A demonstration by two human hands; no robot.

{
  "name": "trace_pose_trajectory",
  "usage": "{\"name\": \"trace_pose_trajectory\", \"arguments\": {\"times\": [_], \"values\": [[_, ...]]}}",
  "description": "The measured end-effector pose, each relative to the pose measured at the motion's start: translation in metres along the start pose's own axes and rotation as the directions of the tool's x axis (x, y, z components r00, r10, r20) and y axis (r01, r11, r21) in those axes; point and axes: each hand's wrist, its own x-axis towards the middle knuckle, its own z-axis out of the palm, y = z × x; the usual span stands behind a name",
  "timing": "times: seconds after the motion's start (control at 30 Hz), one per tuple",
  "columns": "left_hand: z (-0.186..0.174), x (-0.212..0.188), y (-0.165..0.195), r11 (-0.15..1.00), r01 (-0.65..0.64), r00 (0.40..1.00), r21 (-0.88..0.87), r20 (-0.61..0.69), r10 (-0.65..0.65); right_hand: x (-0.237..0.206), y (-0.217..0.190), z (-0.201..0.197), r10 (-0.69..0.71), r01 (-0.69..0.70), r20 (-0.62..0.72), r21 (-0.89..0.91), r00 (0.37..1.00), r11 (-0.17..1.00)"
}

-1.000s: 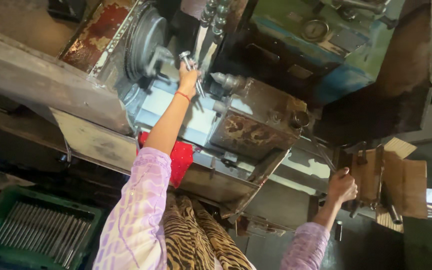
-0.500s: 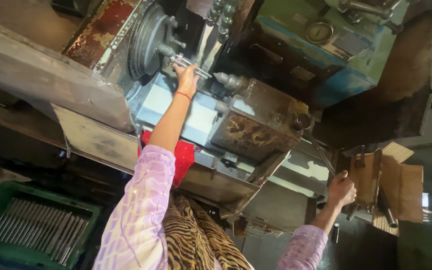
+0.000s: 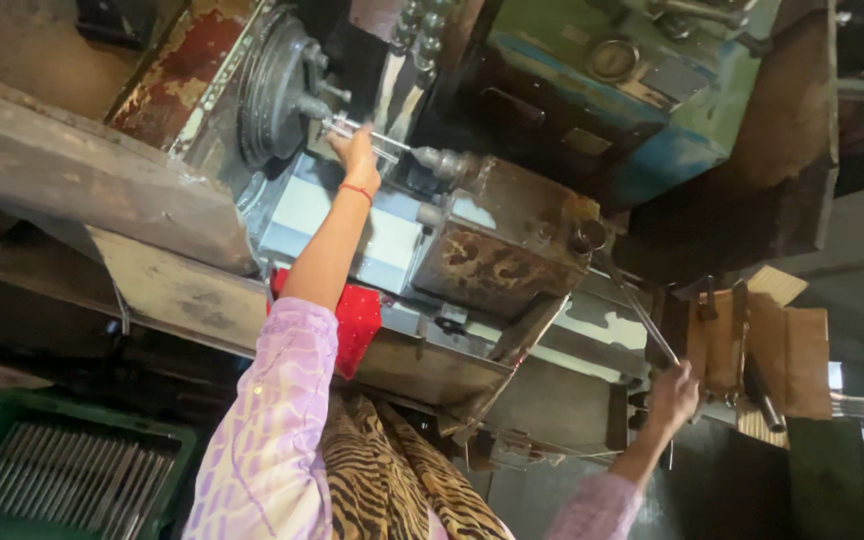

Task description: The person repeatedly picks up small metal rods from a green tray, presses each rod against a rotating grinding wheel while water flows over it, then places the rod back into the tray. The cycle continues throughout the clip.

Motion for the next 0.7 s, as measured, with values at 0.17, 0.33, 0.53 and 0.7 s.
{"name": "trace_pose_trajectory", "arguments": {"times": [0.17, 0.33, 0.53, 0.7], "values": [[0.039, -0.028, 0.036, 0.977, -0.161, 0.978, -0.141, 0.11, 0.177, -0.156, 0.038, 0.027, 0.716, -0.635, 0.124, 0.582, 0.687, 0.508], [0.016, -0.124, 0.115, 0.983, -0.045, 0.819, -0.178, 0.556, 0.138, -0.315, 0.015, 0.048, 0.807, -0.904, 0.522, 0.426, 0.275, 0.032], [-0.088, -0.21, 0.185, 0.974, -0.172, 0.65, 0.145, 0.76, 0.001, -0.354, -0.009, 0.028, 0.796, -0.842, 0.489, 0.538, 0.358, 0.048], [-0.201, -0.229, 0.208, 0.888, -0.236, 0.794, 0.394, 0.605, -0.057, -0.332, -0.044, 0.025, 0.694, -0.478, 0.178, 0.837, 0.697, 0.265]]}}
